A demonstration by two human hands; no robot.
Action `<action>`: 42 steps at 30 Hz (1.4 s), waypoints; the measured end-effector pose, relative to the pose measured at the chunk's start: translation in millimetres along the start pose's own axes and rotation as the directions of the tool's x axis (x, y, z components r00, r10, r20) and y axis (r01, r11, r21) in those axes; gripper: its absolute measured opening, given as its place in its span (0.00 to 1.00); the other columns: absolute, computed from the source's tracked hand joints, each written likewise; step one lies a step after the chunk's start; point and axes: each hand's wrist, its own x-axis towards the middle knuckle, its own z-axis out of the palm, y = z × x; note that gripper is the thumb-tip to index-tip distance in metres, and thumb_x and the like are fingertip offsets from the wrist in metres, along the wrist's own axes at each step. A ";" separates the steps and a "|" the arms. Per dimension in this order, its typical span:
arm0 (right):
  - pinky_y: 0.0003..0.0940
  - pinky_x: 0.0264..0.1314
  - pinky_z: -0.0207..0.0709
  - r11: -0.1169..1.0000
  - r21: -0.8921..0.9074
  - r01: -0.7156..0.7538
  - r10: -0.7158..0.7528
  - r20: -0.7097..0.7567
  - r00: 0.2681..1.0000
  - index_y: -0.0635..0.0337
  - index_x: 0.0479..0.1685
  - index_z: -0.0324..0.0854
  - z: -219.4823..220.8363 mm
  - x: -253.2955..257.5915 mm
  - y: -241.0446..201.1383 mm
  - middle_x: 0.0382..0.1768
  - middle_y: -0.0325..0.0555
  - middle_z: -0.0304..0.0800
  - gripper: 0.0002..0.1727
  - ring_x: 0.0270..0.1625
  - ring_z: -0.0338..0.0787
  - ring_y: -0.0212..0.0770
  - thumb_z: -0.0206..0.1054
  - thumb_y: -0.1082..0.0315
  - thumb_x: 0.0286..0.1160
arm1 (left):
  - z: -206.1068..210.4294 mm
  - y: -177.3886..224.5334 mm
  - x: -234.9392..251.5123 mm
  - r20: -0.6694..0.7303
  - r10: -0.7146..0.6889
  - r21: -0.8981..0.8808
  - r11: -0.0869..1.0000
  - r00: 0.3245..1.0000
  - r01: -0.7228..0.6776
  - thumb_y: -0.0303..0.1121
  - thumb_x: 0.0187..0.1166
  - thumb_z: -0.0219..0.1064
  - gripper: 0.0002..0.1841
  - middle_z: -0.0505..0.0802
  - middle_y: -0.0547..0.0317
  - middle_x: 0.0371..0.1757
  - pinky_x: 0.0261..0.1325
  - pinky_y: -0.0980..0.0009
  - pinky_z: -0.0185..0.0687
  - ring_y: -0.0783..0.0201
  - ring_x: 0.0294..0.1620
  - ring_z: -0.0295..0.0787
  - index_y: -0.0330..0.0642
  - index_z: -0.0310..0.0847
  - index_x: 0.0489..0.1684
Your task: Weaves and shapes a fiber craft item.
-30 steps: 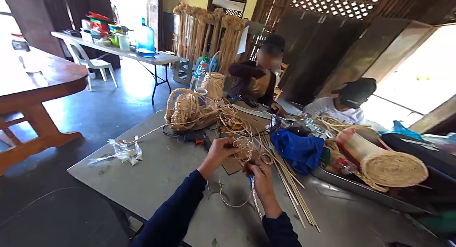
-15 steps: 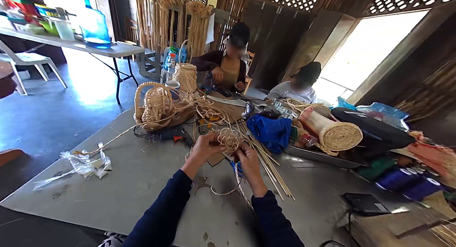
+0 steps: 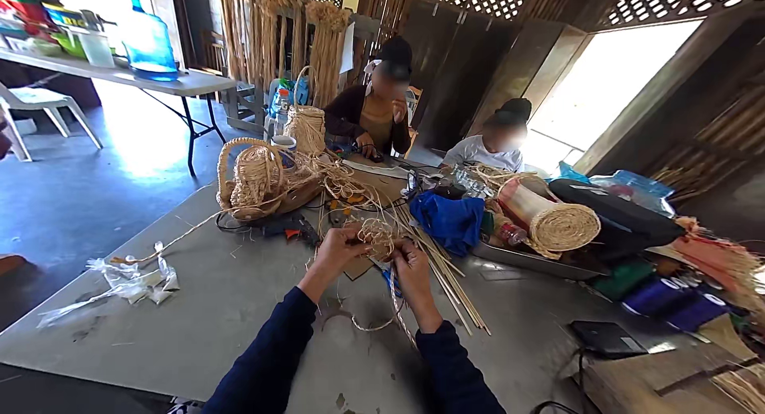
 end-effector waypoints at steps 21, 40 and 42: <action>0.17 0.31 0.77 0.981 0.143 -0.127 0.117 0.078 0.990 0.62 0.29 0.85 1.2 -1.8 -9.0 0.23 0.32 0.87 0.04 0.25 0.82 0.20 0.69 0.80 0.65 | 5.5 -5.5 -0.5 0.006 -0.001 0.075 0.997 1.000 0.001 0.19 0.69 0.74 0.04 0.94 0.62 0.34 0.48 0.73 0.90 0.73 0.36 0.91 0.33 0.87 0.37; 0.19 0.34 0.80 0.984 0.125 -0.125 0.122 0.035 0.992 0.68 0.41 0.85 -3.2 2.9 -2.4 0.30 0.38 0.89 0.05 0.29 0.85 0.23 0.72 0.74 0.74 | 10.9 -6.0 -2.5 -0.063 -0.002 0.301 0.954 0.998 0.021 0.31 0.80 0.71 0.08 0.93 0.61 0.33 0.46 0.74 0.88 0.74 0.33 0.90 0.34 0.89 0.40; 0.18 0.40 0.80 0.996 0.070 -0.057 0.059 -0.020 0.998 0.67 0.36 0.88 -2.3 3.5 1.4 0.30 0.37 0.91 0.04 0.33 0.86 0.21 0.73 0.74 0.73 | 13.2 -4.2 -3.3 -0.090 -0.031 0.287 0.956 0.996 0.055 0.31 0.80 0.71 0.07 0.93 0.61 0.33 0.44 0.74 0.88 0.75 0.32 0.90 0.34 0.88 0.40</action>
